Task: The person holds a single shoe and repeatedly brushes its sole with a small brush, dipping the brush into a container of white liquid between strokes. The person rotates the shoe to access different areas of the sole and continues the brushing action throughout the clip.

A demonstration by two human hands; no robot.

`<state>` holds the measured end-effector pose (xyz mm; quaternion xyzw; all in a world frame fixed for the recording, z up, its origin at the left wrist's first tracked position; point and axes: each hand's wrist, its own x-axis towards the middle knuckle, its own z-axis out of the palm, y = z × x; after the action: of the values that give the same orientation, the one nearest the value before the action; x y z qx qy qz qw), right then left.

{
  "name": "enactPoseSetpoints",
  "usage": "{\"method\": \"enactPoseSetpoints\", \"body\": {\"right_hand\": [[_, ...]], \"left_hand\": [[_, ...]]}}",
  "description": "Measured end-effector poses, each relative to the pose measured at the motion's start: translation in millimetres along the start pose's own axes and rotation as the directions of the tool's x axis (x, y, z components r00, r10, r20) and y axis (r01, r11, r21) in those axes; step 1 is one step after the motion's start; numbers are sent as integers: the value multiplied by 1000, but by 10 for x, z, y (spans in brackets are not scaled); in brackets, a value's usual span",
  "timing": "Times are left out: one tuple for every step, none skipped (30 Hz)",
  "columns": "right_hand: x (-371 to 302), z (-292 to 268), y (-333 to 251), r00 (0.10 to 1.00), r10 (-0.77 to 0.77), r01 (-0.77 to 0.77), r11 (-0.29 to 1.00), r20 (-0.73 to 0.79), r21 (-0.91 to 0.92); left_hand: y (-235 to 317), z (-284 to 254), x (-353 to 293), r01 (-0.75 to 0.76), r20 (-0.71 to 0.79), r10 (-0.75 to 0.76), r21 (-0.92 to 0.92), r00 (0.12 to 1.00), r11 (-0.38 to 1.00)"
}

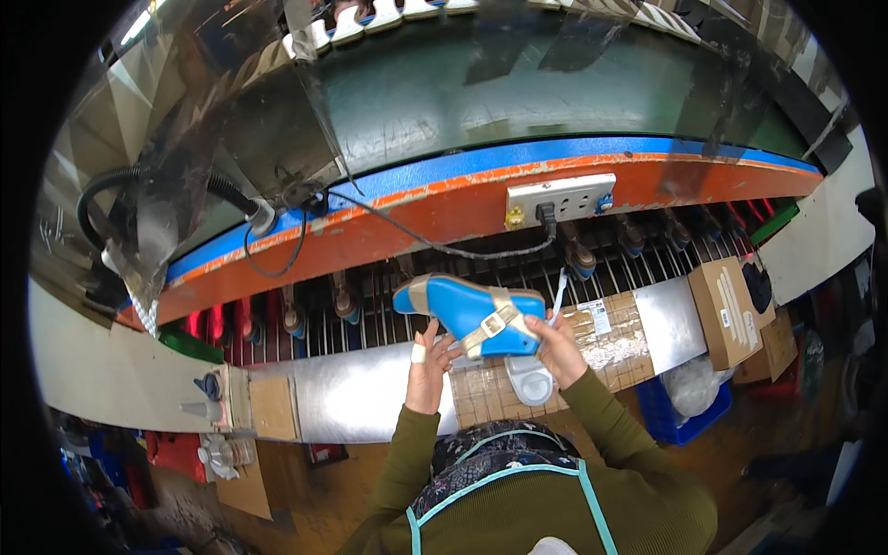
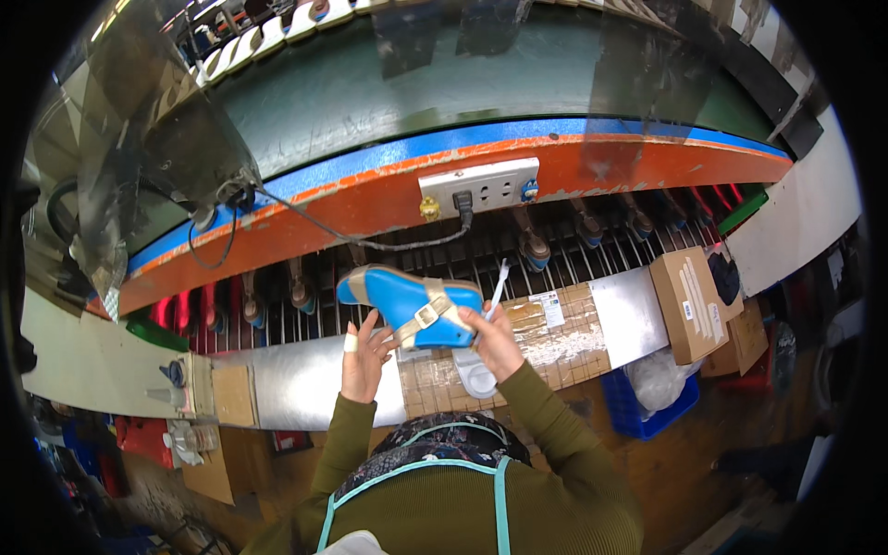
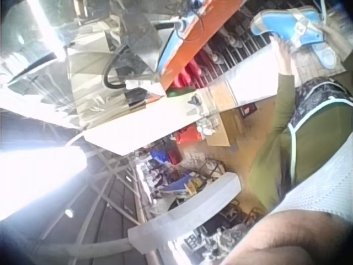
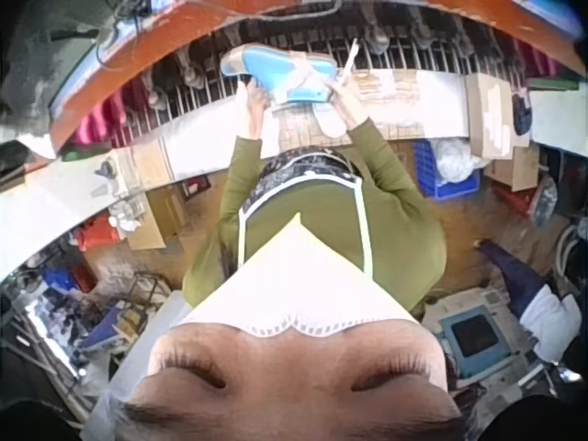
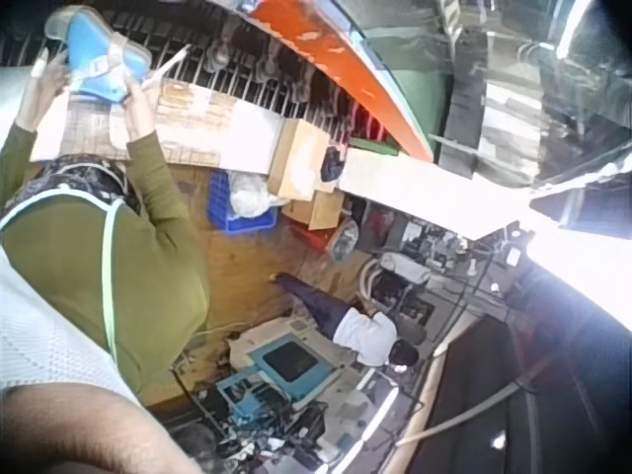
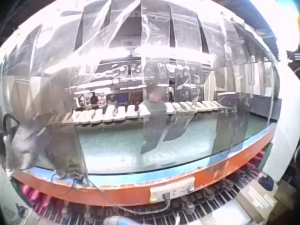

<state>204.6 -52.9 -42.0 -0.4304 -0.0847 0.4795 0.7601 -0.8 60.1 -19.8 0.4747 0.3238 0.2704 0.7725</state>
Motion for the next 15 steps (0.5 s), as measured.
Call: {"method": "enactPoseSetpoints", "body": {"right_hand": [[155, -71, -21, 999, 18, -18, 1000, -28, 20], [295, -77, -50, 998, -27, 26, 999, -48, -23], [494, -181, -27, 994, -83, 77, 993, -71, -87], [652, -172, -73, 988, -109, 83, 972, -110, -218], [803, -136, -129, 979, -142, 84, 935, -147, -346], [953, -118, -112, 961, -220, 145, 918, -169, -369], [1155, -123, -18, 939, -292, 202, 897, -184, -393], [1567, -422, 208, 863, -460, 331, 826, -207, -456], [1842, -568, 322, 806, -550, 351, 741, -218, -572], [1962, -552, 362, 783, -604, 388, 662, -149, -641], [2072, -611, 395, 749, -658, 425, 570, -81, -703], [2213, -681, 457, 735, -677, 457, 543, -45, -704], [2458, -915, 630, 715, -699, 486, 511, -13, -709], [2566, -940, 777, 723, -689, 486, 462, 45, -741], [2645, -991, 852, 719, -688, 489, 406, 94, -772]], "left_hand": [[63, -8, -12, 7, 14, -8, 38, 1000, 999], [107, -2, -47, -25, 16, 25, 19, 1000, 999], [106, -48, -45, -40, 9, 40, -2, 999, 999], [79, -117, -55, -49, -3, 49, -24, 999, 999], [66, -181, -75, -59, -12, 59, -44, 998, 997], [60, -250, -108, -47, -29, 46, -48, 999, 998], [32, -332, -163, -37, -62, 33, -55, 998, 998], [25, -369, -180, -22, -73, 18, -55, 997, 998], [-1, -442, -211, -9, -99, 3, -59, 995, 998], [-46, -546, -253, 14, -142, -25, -77, 990, 997], [-83, -623, -286, 27, -166, -41, -84, 985, 996], [-113, -697, -313, 40, -189, -56, -89, 980, 995], [-138, -763, -321, 57, -202, -75, -95, 976, 994], [-190, -865, -365, 76, -246, -104, -123, 964, 990], [-221, -927, -370, 85, -257, -115, -127, 960, 988]]}}
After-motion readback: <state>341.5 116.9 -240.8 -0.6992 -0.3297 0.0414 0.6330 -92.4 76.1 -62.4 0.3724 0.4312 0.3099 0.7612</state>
